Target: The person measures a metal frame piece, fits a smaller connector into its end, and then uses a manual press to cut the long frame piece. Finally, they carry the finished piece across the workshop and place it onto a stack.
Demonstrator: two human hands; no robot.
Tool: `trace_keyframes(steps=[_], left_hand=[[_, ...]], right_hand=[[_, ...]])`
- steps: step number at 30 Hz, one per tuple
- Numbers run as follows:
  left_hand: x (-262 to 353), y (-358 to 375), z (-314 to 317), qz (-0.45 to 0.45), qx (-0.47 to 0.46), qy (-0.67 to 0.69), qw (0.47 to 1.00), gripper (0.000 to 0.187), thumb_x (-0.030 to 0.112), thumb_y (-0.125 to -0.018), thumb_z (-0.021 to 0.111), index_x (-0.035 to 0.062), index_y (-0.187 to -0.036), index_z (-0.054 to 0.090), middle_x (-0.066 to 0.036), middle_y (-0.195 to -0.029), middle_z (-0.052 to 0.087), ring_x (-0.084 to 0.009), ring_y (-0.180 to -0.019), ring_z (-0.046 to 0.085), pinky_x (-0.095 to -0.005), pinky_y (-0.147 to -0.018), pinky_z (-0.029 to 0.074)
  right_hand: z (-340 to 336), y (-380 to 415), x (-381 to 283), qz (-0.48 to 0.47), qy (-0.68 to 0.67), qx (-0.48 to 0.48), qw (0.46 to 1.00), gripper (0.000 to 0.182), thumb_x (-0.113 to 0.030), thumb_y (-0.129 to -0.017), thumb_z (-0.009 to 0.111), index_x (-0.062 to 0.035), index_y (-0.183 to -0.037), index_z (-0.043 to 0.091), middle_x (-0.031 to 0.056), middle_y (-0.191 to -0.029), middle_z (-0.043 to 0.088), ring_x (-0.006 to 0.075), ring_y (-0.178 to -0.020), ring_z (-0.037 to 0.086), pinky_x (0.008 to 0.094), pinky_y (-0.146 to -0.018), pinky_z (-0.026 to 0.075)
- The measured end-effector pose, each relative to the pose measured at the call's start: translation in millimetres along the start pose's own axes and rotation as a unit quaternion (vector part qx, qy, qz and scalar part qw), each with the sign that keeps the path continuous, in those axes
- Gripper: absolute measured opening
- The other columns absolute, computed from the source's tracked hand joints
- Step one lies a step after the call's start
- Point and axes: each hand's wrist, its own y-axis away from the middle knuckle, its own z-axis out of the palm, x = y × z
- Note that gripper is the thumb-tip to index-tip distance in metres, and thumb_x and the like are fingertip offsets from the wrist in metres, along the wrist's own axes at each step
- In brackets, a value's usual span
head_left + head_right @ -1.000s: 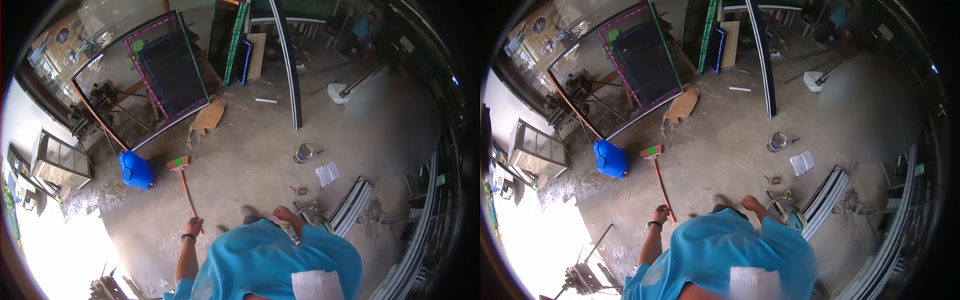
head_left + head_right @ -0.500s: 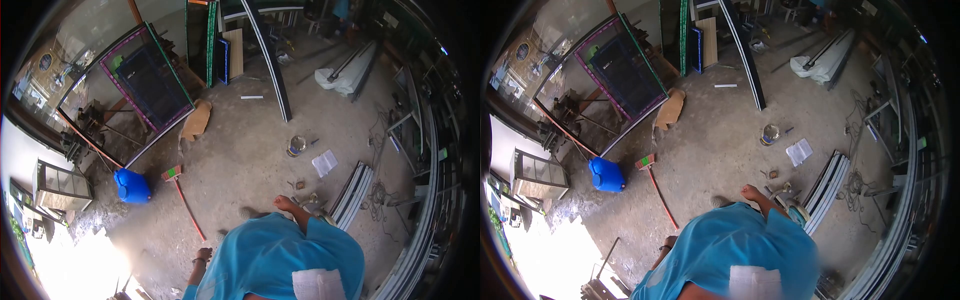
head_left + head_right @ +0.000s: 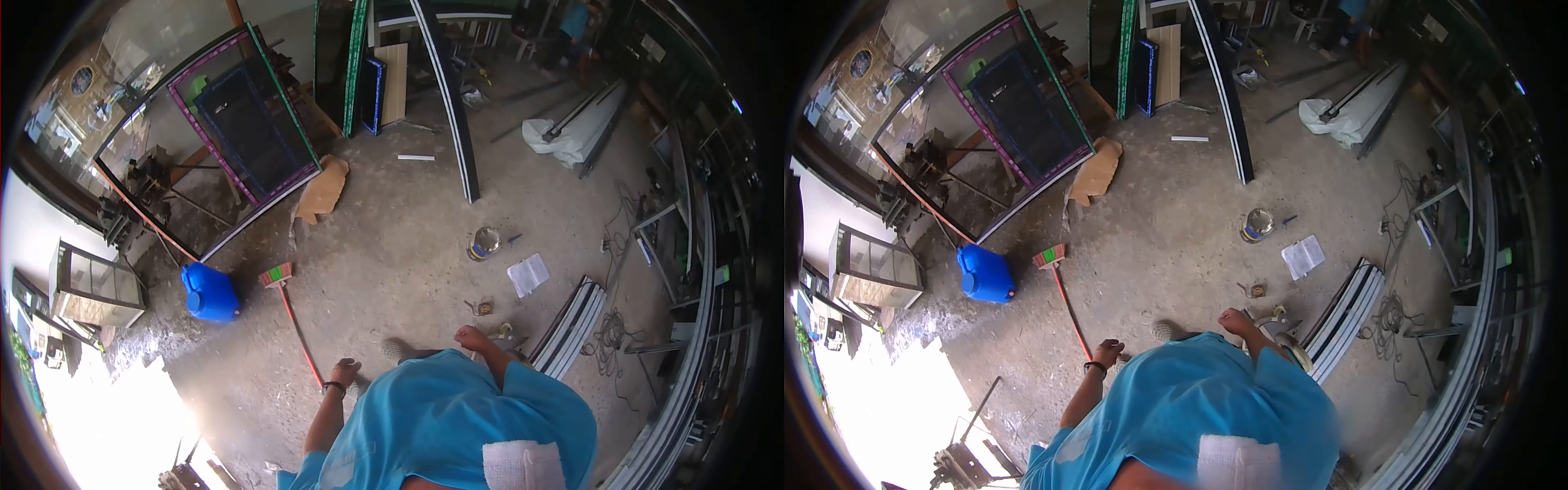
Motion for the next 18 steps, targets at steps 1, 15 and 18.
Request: trace_keyframes(steps=[1, 15, 18], left_hand=[[-6.6, -4.6, 2.9, 0.01, 0.003, -0.006, 1.0, 0.061, 0.048, -0.082, 0.068, 0.0038, -0.124, 0.065, -0.021, -0.106, 0.072, -0.0301, -0.1, 0.069, -0.0377, -0.089, 0.054], [-87.0, 57.4, 9.2, -0.1, 0.015, 0.018, 0.995, 0.047, 0.042, -0.082, 0.073, 0.0065, -0.112, 0.071, -0.007, -0.074, 0.071, -0.0151, -0.059, 0.065, -0.0312, -0.053, 0.053], [-65.9, 73.5, 5.5, -0.103, -0.006, -0.015, 0.995, 0.046, 0.042, -0.083, 0.073, 0.0061, -0.112, 0.071, -0.008, -0.074, 0.071, -0.0156, -0.059, 0.065, -0.0314, -0.054, 0.053]], right_hand=[[0.8, -4.5, -11.2, -0.008, -0.018, -0.003, 1.0, 0.029, -0.026, -0.087, 0.068, -0.0033, -0.104, 0.066, 0.0096, -0.091, 0.07, 0.0189, -0.077, 0.067, 0.0351, -0.069, 0.054], [15.2, -16.4, -16.5, -0.016, 0.035, -0.046, 0.998, 0.034, -0.031, -0.085, 0.071, -0.0037, -0.105, 0.068, 0.0113, -0.09, 0.072, 0.0207, -0.081, 0.069, 0.0348, -0.075, 0.055], [6.1, -7.8, -22.1, 0.018, 0.045, -0.07, 0.996, 0.034, -0.03, -0.084, 0.07, -0.0032, -0.105, 0.068, 0.0111, -0.085, 0.071, 0.02, -0.073, 0.069, 0.034, -0.07, 0.054]])
